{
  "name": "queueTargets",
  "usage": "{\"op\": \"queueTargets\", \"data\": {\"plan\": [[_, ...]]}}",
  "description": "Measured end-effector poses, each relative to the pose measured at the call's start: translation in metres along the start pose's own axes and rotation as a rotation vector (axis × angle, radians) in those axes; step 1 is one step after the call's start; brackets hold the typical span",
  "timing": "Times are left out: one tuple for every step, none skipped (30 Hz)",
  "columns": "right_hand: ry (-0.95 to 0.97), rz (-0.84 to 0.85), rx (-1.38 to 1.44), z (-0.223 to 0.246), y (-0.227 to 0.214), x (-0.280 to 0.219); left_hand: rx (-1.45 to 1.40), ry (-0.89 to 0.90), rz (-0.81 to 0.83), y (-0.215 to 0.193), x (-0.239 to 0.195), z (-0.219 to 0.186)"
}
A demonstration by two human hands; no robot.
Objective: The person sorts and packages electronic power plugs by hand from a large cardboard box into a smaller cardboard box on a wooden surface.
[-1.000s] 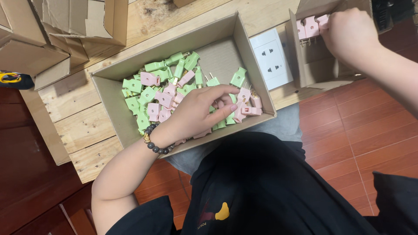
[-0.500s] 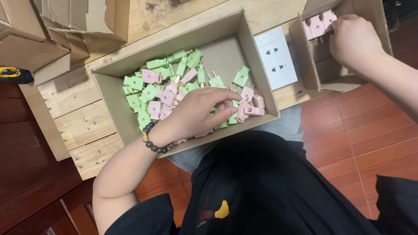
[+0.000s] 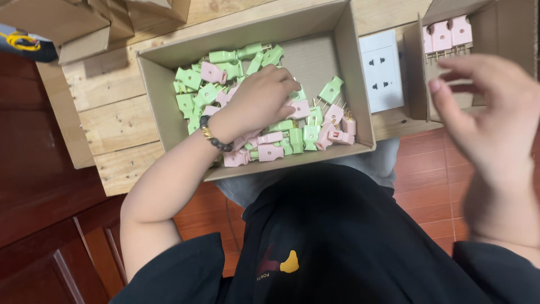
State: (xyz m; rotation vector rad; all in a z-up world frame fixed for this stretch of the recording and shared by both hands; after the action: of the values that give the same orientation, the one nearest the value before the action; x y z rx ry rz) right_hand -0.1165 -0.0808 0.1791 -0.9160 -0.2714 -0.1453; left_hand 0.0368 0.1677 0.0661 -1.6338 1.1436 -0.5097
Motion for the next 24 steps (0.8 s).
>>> {"op": "queueTargets", "data": {"plan": [[-0.005, -0.057, 0.1, 0.011, 0.0, -0.004, 0.109, 0.02, 0.054, 0.01, 0.002, 0.0], [-0.012, -0.055, 0.103, 0.017, 0.01, -0.006, 0.11, 0.014, 0.051, 0.016, 0.002, 0.001], [0.05, -0.111, 0.179, 0.017, 0.016, -0.009, 0.198, 0.057, 0.012, 0.02, 0.001, -0.001], [0.115, -0.166, 0.257, 0.017, 0.023, -0.014, 0.285, 0.103, -0.024, 0.025, 0.001, -0.004], [0.111, -0.164, 0.259, 0.021, 0.034, -0.01, 0.287, 0.098, -0.025, 0.025, 0.0, -0.007], [0.113, -0.183, 0.34, 0.024, 0.044, -0.007, 0.307, 0.08, -0.021, 0.026, -0.001, -0.009], [0.115, -0.201, 0.421, 0.027, 0.054, -0.004, 0.327, 0.061, -0.017, 0.027, -0.002, -0.011], [0.113, -0.198, 0.424, 0.029, 0.06, 0.004, 0.327, 0.057, -0.015, 0.029, -0.001, -0.01], [0.042, -0.145, 0.426, 0.037, 0.068, 0.013, 0.321, 0.048, -0.028, 0.031, 0.0, -0.009], [-0.032, -0.093, 0.426, 0.046, 0.076, 0.022, 0.318, 0.04, -0.044, 0.031, 0.002, -0.008], [-0.036, -0.093, 0.427, 0.05, 0.081, 0.028, 0.32, 0.037, -0.046, 0.025, 0.0, -0.009], [-0.071, -0.085, 0.463, 0.056, 0.085, 0.035, 0.308, 0.047, -0.072, 0.016, -0.001, -0.011], [-0.106, -0.077, 0.499, 0.062, 0.089, 0.042, 0.296, 0.058, -0.098, 0.007, -0.002, -0.014], [-0.116, -0.078, 0.499, 0.066, 0.089, 0.045, 0.302, 0.053, -0.104, -0.004, -0.007, -0.016], [-0.145, -0.113, 0.453, 0.072, 0.088, 0.048, 0.154, 0.119, -0.261, -0.025, -0.014, -0.023], [-0.175, -0.147, 0.411, 0.079, 0.087, 0.052, 0.004, 0.182, -0.416, -0.047, -0.024, -0.028], [-0.186, -0.148, 0.415, 0.075, 0.089, 0.048, 0.013, 0.177, -0.422, -0.057, -0.03, -0.032], [-0.178, -0.163, 0.472, 0.07, 0.091, 0.045, -0.128, 0.284, -0.538, -0.075, -0.041, -0.039], [-0.171, -0.177, 0.53, 0.065, 0.094, 0.042, -0.27, 0.396, -0.653, -0.093, -0.053, -0.045], [-0.181, -0.179, 0.533, 0.06, 0.097, 0.04, -0.26, 0.394, -0.658, -0.095, -0.056, -0.044], [-0.189, -0.177, 0.638, 0.053, 0.101, 0.038, -0.267, 0.43, -0.684, -0.097, -0.061, -0.044], [-0.19, -0.171, 0.742, 0.047, 0.104, 0.034, -0.281, 0.465, -0.709, -0.098, -0.066, -0.045], [-0.196, -0.169, 0.743, 0.044, 0.108, 0.034, -0.278, 0.464, -0.712, -0.099, -0.067, -0.046], [-0.22, -0.18, 0.727, 0.041, 0.109, 0.031, -0.276, 0.481, -0.72, -0.099, -0.068, -0.049]]}}
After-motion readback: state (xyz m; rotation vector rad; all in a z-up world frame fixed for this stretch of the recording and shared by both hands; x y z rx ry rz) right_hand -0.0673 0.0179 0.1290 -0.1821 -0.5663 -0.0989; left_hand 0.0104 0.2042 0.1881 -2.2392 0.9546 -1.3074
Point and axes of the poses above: each hand's wrist, its own x-axis towards the middle knuckle, its own y-axis out of the palm, z = x × y, the point moved 7 cm from there along x, towards the middle knuckle, and after that the axes turned 5 degrees about x, right-handed, at the moved point
